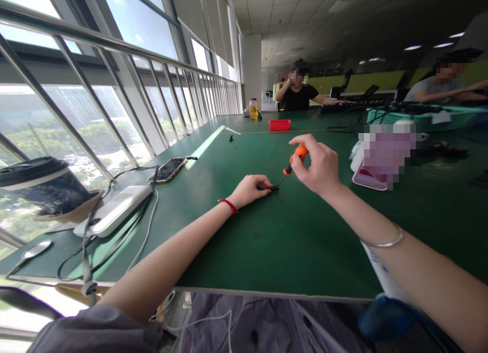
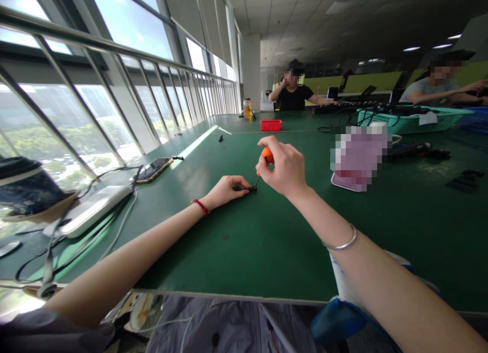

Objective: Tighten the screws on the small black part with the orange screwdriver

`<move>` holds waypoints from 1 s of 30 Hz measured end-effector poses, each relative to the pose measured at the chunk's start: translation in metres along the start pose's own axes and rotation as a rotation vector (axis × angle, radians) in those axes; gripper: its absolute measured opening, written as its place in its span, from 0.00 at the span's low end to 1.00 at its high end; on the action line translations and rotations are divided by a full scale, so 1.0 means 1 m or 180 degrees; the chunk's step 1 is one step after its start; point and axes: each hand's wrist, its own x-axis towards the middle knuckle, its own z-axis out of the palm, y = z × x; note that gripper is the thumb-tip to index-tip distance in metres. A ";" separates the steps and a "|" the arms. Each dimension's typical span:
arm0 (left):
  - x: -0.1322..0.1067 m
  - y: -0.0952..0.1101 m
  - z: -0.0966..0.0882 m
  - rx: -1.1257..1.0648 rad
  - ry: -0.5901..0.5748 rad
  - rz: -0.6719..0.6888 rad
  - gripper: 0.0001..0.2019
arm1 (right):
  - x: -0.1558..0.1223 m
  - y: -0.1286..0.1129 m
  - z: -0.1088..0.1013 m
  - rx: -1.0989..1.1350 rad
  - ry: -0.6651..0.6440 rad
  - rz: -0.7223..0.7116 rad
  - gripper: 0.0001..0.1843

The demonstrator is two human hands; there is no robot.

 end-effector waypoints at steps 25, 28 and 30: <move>0.000 0.000 0.001 0.0624 0.0246 -0.0106 0.07 | 0.000 0.000 0.003 -0.0045 -0.0016 0.0327 0.13; 0.000 0.001 0.001 0.0652 0.0252 -0.0110 0.06 | 0.000 0.001 0.004 -0.0022 -0.0038 0.0320 0.12; 0.000 0.001 0.000 0.0642 0.0214 -0.0063 0.06 | -0.001 0.001 0.004 0.0027 -0.0028 0.0285 0.13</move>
